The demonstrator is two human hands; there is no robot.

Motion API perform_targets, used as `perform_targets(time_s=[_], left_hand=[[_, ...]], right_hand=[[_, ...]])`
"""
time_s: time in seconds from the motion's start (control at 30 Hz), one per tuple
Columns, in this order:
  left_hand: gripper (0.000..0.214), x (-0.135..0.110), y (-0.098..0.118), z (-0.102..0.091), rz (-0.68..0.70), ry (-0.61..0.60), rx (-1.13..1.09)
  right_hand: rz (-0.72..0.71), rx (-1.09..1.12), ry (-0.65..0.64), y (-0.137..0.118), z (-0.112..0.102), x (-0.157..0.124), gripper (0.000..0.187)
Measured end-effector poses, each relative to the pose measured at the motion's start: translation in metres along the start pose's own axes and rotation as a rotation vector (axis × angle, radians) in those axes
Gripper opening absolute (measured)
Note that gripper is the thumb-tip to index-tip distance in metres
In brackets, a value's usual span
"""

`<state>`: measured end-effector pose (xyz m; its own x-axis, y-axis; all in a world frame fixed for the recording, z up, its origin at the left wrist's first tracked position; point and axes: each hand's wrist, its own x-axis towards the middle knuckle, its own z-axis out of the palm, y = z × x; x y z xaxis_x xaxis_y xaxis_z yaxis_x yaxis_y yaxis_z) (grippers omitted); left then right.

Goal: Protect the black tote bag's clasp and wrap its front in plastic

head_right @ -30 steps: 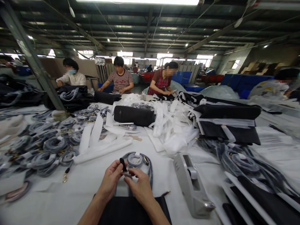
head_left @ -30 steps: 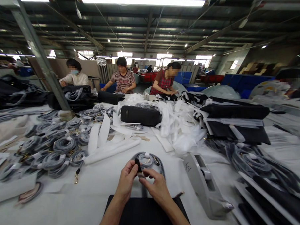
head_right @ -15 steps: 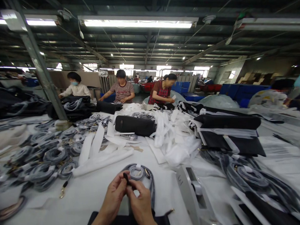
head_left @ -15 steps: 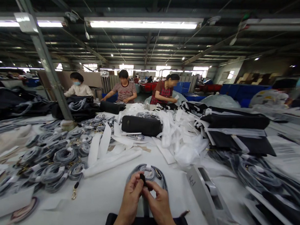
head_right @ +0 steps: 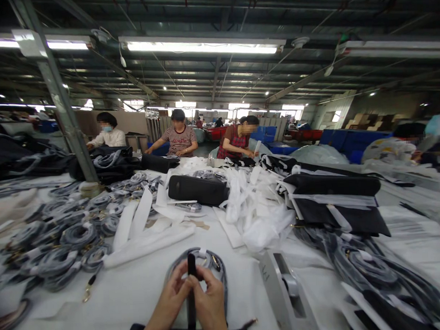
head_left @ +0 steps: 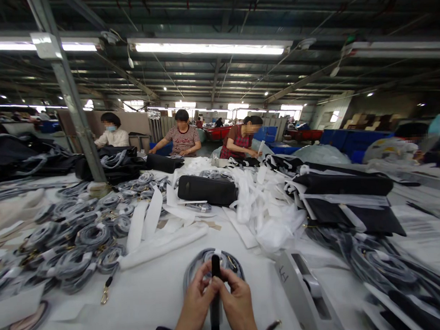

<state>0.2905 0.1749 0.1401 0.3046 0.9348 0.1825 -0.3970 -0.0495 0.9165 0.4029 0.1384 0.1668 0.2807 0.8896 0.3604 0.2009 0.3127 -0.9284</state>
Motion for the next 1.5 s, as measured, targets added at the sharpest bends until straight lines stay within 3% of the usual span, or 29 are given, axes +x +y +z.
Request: perform_targets(time_s=[0.1,0.23,0.37,0.5,0.67,0.87,1.0,1.1,1.17,1.27,1.5], left_hand=[[0.033,-0.001,-0.005,-0.004,-0.055,-0.129,0.213],[0.031,-0.008,-0.001,-0.002,-0.004,-0.157,0.377],[0.027,-0.012,0.004,0.003,0.044,-0.133,0.402],[0.026,-0.011,0.004,0.003,0.026,-0.159,0.461],[0.015,-0.01,-0.002,-0.01,-0.137,-0.371,0.583],[0.016,-0.011,-0.016,-0.031,-0.272,-0.461,0.642],[0.007,-0.012,-0.013,-0.037,-0.333,-0.488,0.594],[0.028,-0.011,-0.004,-0.036,-0.35,-0.507,0.479],[0.034,-0.01,0.001,-0.034,-0.307,-0.494,0.417],[0.021,-0.009,0.0,-0.032,-0.236,-0.445,0.457],[0.021,-0.013,0.0,-0.019,-0.185,-0.346,0.494]], right_hand=[[0.055,0.065,0.059,0.001,-0.005,0.006,0.029],[0.099,0.155,0.098,0.002,-0.014,0.013,0.04],[0.095,0.119,-0.013,-0.003,-0.022,0.016,0.045],[0.072,0.0,-0.122,-0.005,-0.023,0.015,0.031],[0.098,-0.035,0.028,-0.004,-0.024,0.015,0.031],[0.113,-0.073,0.113,-0.002,-0.027,0.017,0.032],[0.129,-0.078,0.111,0.001,-0.026,0.018,0.037],[0.14,-0.067,0.086,0.003,-0.025,0.019,0.042],[0.153,-0.059,0.066,0.004,-0.024,0.019,0.043],[0.166,-0.046,0.046,0.005,-0.025,0.019,0.042],[0.14,-0.076,0.052,0.002,-0.027,0.017,0.04]])
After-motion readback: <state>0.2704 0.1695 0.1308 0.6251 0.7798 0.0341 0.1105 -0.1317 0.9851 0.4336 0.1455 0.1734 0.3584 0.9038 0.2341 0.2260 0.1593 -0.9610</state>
